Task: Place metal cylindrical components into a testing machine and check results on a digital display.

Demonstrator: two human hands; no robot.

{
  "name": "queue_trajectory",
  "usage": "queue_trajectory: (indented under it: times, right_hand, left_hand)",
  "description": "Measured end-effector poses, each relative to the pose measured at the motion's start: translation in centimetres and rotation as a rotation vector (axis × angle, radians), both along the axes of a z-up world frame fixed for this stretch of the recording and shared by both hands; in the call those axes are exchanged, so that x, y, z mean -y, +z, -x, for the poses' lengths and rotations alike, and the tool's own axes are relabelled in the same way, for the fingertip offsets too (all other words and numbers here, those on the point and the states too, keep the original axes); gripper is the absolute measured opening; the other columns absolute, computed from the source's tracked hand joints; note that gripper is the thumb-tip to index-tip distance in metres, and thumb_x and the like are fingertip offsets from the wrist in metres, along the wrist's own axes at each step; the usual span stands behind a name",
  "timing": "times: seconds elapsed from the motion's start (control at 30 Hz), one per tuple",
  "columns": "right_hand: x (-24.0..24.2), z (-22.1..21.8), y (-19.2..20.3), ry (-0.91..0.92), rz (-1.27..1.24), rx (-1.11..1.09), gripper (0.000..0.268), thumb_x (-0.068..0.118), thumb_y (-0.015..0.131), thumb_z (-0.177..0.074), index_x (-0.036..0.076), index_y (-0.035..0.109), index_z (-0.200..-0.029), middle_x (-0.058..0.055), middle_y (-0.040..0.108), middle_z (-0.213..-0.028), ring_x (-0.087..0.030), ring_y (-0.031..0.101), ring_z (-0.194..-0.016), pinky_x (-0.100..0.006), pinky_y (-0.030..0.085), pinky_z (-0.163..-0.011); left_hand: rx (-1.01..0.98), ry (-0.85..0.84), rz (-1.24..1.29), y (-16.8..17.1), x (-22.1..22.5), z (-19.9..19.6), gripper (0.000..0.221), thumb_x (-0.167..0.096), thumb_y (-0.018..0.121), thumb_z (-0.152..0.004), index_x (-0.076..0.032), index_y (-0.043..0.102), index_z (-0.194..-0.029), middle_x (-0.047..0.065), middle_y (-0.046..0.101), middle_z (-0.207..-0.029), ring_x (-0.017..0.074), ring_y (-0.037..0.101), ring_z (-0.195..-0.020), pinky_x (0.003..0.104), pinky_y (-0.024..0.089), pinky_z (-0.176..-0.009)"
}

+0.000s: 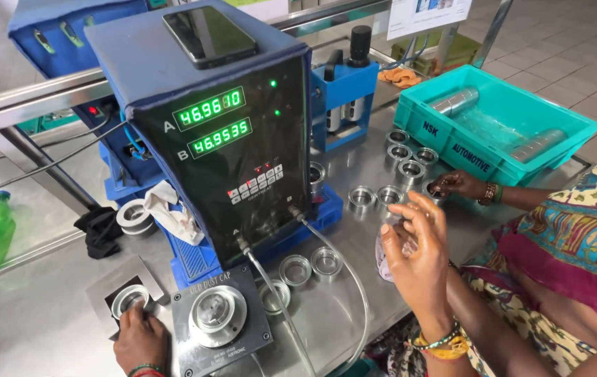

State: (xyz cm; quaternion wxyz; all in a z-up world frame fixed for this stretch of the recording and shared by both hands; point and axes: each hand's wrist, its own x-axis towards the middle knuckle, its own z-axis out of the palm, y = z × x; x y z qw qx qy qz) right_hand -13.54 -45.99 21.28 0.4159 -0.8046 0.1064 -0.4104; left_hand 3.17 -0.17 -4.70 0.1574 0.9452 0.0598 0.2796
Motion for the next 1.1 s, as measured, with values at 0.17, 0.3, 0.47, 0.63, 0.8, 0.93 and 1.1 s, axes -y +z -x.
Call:
queue_trajectory:
  times: [0.17, 0.3, 0.47, 0.63, 0.8, 0.93, 1.1]
  right_hand:
    - [0.5, -0.8, 2.3, 0.004, 0.225, 0.198, 0.024, 0.002, 0.069, -0.095, 0.004, 0.066, -0.119, -0.014, 0.053, -0.141, -0.024, 0.059, -0.128, -0.032, 0.056, -0.094]
    - [5.9, -5.7, 5.1, -0.2, 0.503, 0.351, 0.028, -0.008, 0.063, -0.1, 0.002, 0.058, -0.126, -0.01, 0.059, -0.134, -0.027, 0.06, -0.123, -0.039, 0.052, -0.105]
    - [5.7, -6.9, 3.0, -0.094, 0.558, 0.277, 0.044, -0.001, 0.066, -0.105, -0.001, 0.045, -0.144, -0.016, 0.052, -0.138, -0.028, 0.055, -0.126, -0.037, 0.051, -0.108]
    - [-6.4, -4.5, 2.4, 0.493, 0.292, -0.223, 0.02, 0.009, 0.074, -0.097, 0.004, 0.07, -0.115, -0.009, 0.067, -0.111, -0.023, 0.068, -0.099, -0.037, 0.056, -0.082]
    - [-6.5, -6.1, -7.5, 0.465, 0.356, -0.413, 0.018, 0.013, 0.071, -0.097, 0.006, 0.071, -0.114, -0.013, 0.069, -0.103, -0.027, 0.07, -0.091, -0.04, 0.058, -0.077]
    - [-8.1, -7.1, -12.6, 0.567, 0.532, -0.425, 0.037, 0.02, 0.075, -0.088, 0.001, 0.065, -0.119, -0.022, 0.066, -0.111, -0.04, 0.063, -0.102, -0.047, 0.052, -0.087]
    - [-11.5, -6.9, -15.9, 0.49, 0.534, -0.422, 0.054, 0.023, 0.079, -0.083, -0.004, 0.057, -0.123, -0.026, 0.065, -0.115, -0.045, 0.056, -0.11, -0.05, 0.046, -0.096]
  left_hand:
    - [0.004, -0.018, 0.083, 1.4, 1.1, 0.8, 0.039, -0.021, 0.06, -0.091, -0.017, 0.068, -0.129, 0.007, 0.068, -0.123, 0.0324, 0.069, -0.1, 0.046, 0.055, -0.084]
    - [-0.025, -0.041, 0.082, 1.3, 0.7, 0.7, 0.034, -0.014, 0.062, -0.09, -0.01, 0.068, -0.123, 0.015, 0.068, -0.122, 0.0391, 0.068, -0.099, 0.049, 0.054, -0.086]
    - [0.026, -0.123, 0.192, 2.8, 1.0, 1.8, 0.033, -0.001, 0.06, -0.087, -0.007, 0.066, -0.119, 0.019, 0.065, -0.119, 0.0431, 0.065, -0.101, 0.051, 0.052, -0.087]
    - [0.003, -0.088, 0.19, 4.3, 1.5, 2.2, 0.034, -0.007, 0.063, -0.09, -0.009, 0.065, -0.124, 0.016, 0.064, -0.119, 0.0395, 0.065, -0.098, 0.049, 0.05, -0.084]
    - [0.012, -0.107, 0.175, 4.3, 1.4, 2.0, 0.036, -0.006, 0.062, -0.09, -0.011, 0.065, -0.125, 0.013, 0.064, -0.122, 0.0359, 0.066, -0.1, 0.048, 0.049, -0.083]
    - [-0.021, -0.099, 0.196, 4.7, 1.5, 1.9, 0.034, -0.009, 0.062, -0.092, -0.01, 0.065, -0.126, 0.014, 0.064, -0.122, 0.0356, 0.066, -0.1, 0.048, 0.049, -0.084]
    - [-0.025, -0.091, 0.222, 5.1, 1.7, 2.1, 0.032, -0.014, 0.063, -0.095, -0.01, 0.066, -0.126, 0.013, 0.065, -0.123, 0.0344, 0.066, -0.101, 0.048, 0.049, -0.084]
